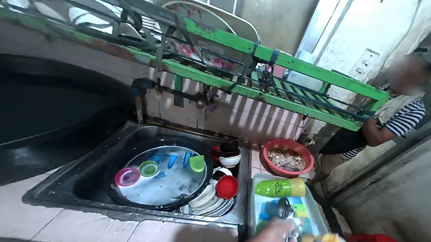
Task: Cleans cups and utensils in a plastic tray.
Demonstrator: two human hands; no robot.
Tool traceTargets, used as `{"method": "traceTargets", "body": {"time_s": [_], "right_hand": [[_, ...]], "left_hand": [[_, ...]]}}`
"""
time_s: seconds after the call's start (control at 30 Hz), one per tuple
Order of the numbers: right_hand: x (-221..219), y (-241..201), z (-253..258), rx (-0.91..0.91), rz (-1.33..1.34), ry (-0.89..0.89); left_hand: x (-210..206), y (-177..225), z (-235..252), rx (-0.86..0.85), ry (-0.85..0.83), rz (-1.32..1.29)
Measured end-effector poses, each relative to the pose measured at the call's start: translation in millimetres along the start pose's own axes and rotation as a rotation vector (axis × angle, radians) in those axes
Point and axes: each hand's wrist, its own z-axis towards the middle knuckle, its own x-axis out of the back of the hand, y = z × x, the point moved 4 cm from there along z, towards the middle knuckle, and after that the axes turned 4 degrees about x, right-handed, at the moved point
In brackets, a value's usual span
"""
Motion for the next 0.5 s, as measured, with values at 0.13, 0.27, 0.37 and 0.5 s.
{"method": "traceTargets", "body": {"time_s": [0.13, 0.27, 0.37, 0.5], "right_hand": [[-10, -41, 10, 0.216, 0.062, 0.035], [-16, -48, 15, 0.206, -0.069, 0.168], [8, -31, 23, 0.132, 0.097, 0.389], [16, -18, 26, 0.257, 0.638, 0.443]], "left_hand": [[-6, -15, -2, 0.135, -0.004, 0.287], [-4, -17, -2, 0.115, -0.051, 0.379], [-1, -17, 4, 0.051, -0.164, 0.28], [-1, -12, 1, 0.017, -0.172, 0.229]]}}
